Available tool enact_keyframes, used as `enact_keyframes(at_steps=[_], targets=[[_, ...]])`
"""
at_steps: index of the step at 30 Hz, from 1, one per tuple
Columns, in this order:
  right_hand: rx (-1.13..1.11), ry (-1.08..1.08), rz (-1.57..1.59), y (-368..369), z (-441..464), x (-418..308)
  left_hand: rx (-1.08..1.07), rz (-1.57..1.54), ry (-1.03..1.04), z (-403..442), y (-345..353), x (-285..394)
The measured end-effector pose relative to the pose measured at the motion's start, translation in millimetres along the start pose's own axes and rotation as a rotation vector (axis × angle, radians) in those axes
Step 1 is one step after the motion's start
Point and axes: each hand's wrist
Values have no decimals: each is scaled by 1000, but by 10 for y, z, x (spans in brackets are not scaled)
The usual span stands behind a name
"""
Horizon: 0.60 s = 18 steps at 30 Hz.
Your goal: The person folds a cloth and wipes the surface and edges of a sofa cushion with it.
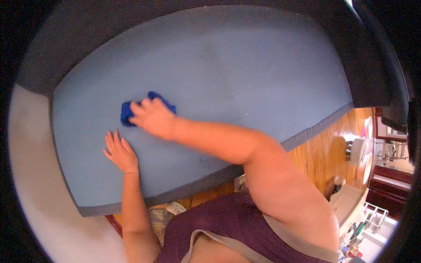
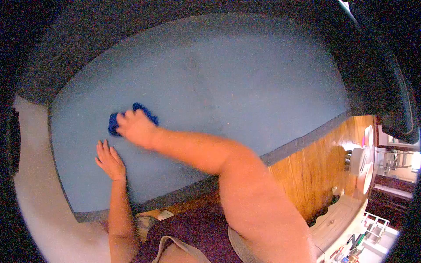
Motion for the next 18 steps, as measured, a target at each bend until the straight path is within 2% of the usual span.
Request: enact_keyframes(at_steps=[1,3,4,5,6,8,9,11,12,13,14,16,18], targets=[[-167,144,28,-202,-69,190,8,-12,-1,1,-4,-7],[-98,425,92,-161,-449,1001,8,-42,-10,-6,24,-1],[-16,468,-107,-238,-786,1407,34,-41,1,1,37,-7],[-56,540,-135,-423,-1149,1833,61,-35,14,-3,30,-11],[-34,735,-309,-517,-1551,2102,56,-39,13,-20,6,-3],[-186,1059,-377,-815,-2045,2530,44,-34,2,-10,-18,35],[-192,1065,-379,-834,-2095,2533,39,-37,9,-11,-15,47],[-44,1099,-328,-877,-2145,2584,55,-27,-19,13,38,46],[50,840,-262,-956,-1856,2207,53,-32,-14,0,62,39],[193,611,-163,-733,-1607,1962,34,-8,-21,-3,79,20],[43,510,-168,-783,-1276,1432,27,18,-34,26,85,20],[-267,359,23,-743,-806,529,26,15,-24,17,60,32],[-76,34,-26,-356,-882,-60,4,19,-21,-16,64,12]])
Point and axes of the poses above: each hand's wrist, its own z-axis towards the middle knuckle, its own y-axis out of the palm, x = y × z, and after that the axes turned 12 degrees about -x, right-handed
